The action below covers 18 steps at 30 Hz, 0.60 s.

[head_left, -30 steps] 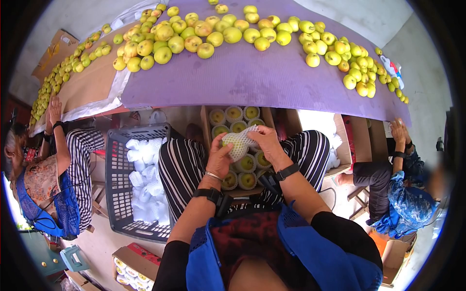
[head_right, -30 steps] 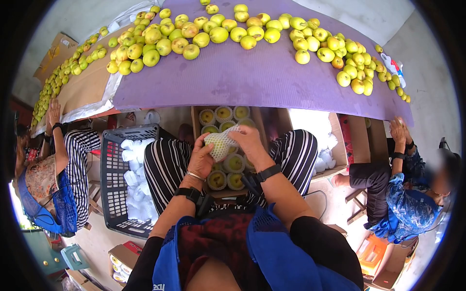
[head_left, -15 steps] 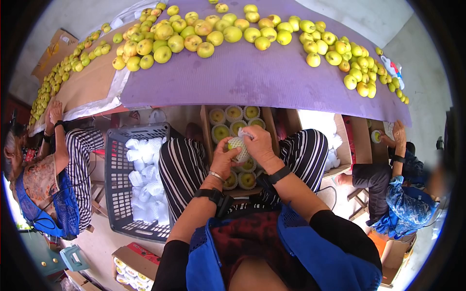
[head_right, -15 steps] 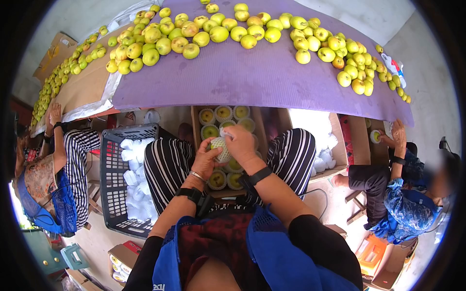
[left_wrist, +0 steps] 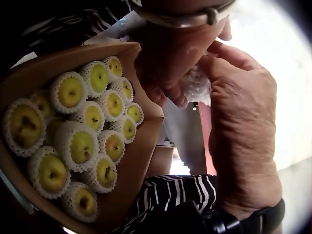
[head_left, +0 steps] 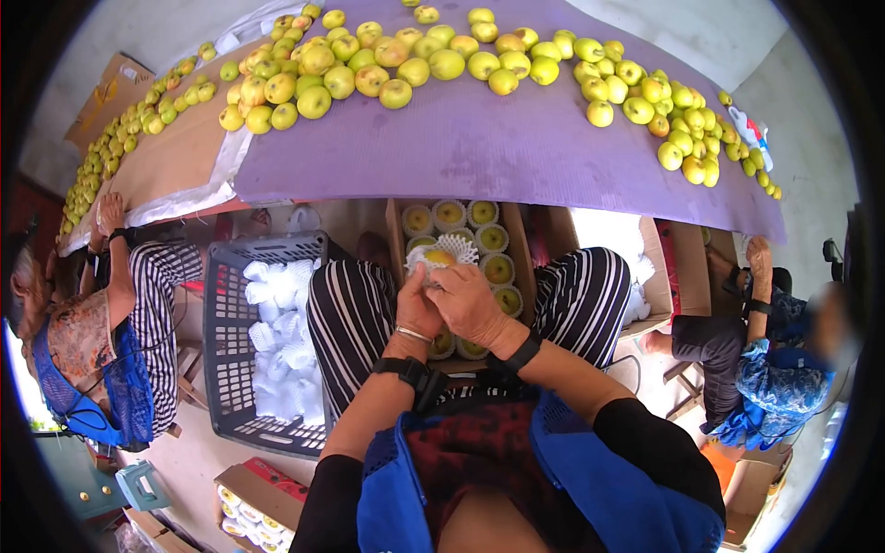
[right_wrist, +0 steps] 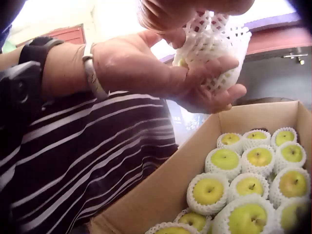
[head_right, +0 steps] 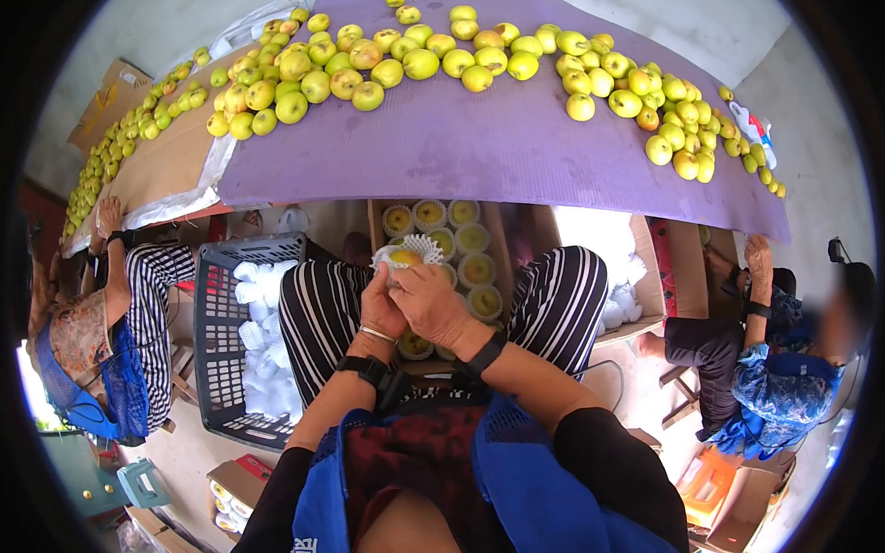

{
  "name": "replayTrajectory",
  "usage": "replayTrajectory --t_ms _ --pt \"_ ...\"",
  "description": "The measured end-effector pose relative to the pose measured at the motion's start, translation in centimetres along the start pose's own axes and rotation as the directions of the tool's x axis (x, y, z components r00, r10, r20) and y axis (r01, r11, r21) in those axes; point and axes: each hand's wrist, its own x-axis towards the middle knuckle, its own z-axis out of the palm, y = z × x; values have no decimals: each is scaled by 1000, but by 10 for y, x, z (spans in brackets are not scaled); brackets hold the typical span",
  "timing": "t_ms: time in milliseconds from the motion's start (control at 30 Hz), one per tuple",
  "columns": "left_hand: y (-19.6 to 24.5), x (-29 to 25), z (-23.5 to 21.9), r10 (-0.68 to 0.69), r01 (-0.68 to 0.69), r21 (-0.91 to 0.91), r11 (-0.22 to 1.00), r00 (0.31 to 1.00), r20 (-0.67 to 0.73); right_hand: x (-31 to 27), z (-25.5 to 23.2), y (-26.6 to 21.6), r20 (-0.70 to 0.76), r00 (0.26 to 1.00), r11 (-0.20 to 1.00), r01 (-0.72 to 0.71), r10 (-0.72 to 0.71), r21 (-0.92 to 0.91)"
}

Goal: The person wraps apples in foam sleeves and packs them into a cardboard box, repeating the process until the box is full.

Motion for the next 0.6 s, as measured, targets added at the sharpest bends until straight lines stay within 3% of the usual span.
replayTrajectory --t_ms 133,200,233,300,333,400,500,533,600 --pt "2 2 -1 73 -74 -83 994 997 -16 -4 -2 3 -8 998 974 -63 67 217" --pt "3 3 -3 127 -128 -83 988 992 -10 -10 1 8 -80 918 826 -309 389 472" --pt "4 0 -1 87 -86 -104 991 996 0 -11 -1 10 -80 918 826 -308 388 472" --pt "4 -2 -1 45 -43 -125 991 999 11 -12 -6 13 26 712 608 -617 702 500" --pt "4 -2 -3 36 -36 -109 993 999 -8 -10 -8 13 25 712 608 -617 702 500" --pt "2 -3 -3 25 -27 -93 995 999 -25 -5 -11 14 -129 712 708 -628 691 323" --pt "2 -2 -2 10 -11 -102 995 1000 -8 -3 -6 16 -176 728 732 -579 663 359" --pt "1 0 -4 -1 -2 -91 996 1000 -31 -8 -1 21 -175 728 731 -579 663 361" --pt "-1 3 -9 -13 8 -80 997 998 -56 -18 6 30 14 717 617 -610 697 498"
